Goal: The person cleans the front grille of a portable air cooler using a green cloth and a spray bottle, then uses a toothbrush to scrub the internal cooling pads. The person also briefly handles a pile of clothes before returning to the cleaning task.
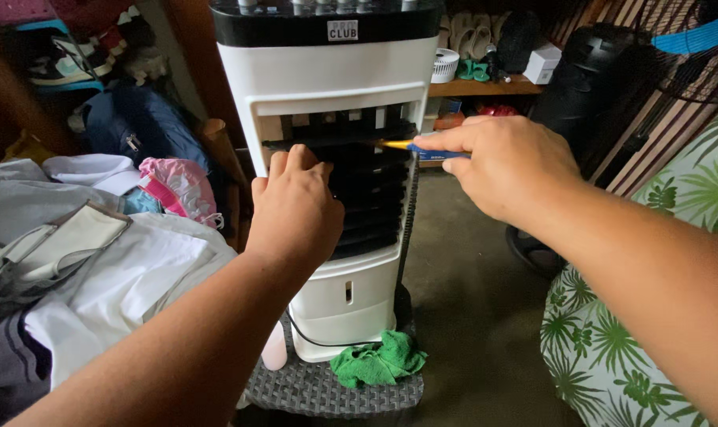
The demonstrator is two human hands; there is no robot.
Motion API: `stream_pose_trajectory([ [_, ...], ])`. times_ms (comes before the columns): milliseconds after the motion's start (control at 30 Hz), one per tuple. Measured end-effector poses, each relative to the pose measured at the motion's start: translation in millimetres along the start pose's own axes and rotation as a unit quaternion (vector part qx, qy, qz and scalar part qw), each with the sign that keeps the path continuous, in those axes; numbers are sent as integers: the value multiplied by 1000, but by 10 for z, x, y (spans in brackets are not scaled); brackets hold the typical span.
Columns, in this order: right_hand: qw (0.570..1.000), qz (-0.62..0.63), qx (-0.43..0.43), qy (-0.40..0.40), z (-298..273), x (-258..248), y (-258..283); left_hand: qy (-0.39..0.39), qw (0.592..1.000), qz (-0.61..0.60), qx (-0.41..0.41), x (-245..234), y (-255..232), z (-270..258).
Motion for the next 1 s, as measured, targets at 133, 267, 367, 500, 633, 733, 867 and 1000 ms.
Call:
stream_pose_trajectory([
  [133, 981, 81, 146, 103, 28, 266, -136, -6, 1000, 3, 7, -8, -12, -2],
  [267, 939, 232, 199, 159, -2, 97, 24, 2, 1000, 1, -3, -28, -13, 10],
  [367, 945, 153, 244, 157, -119, -195, 23, 12, 1000, -6, 1, -44, 1, -22],
  [500, 969, -2, 208, 132, -118, -271, 30, -5, 1000, 4, 11, -59, -40, -22],
  [633, 980, -65, 131, 132, 93, -168, 161, 27, 1000, 14, -1, -43, -26, 4],
  [733, 958, -135, 152, 203, 219, -261, 130, 19, 1000, 24, 1, -36, -39, 18],
  [867, 960, -144, 128, 204, 362, -377, 183, 23, 999, 35, -6, -11, -42, 1],
  [1000, 956, -145, 133, 218, 443, -219, 112, 16, 999, 40, -5, -34, -52, 21],
])
Point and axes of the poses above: each hand's wrist, its own z-axis towards the middle knuckle, its own x-axis out of the palm, y = z × x, the point moved 4 cm from there along z, towards the middle knuckle, and after that the axes turned 4 degrees about z, right-handed, at the moved point
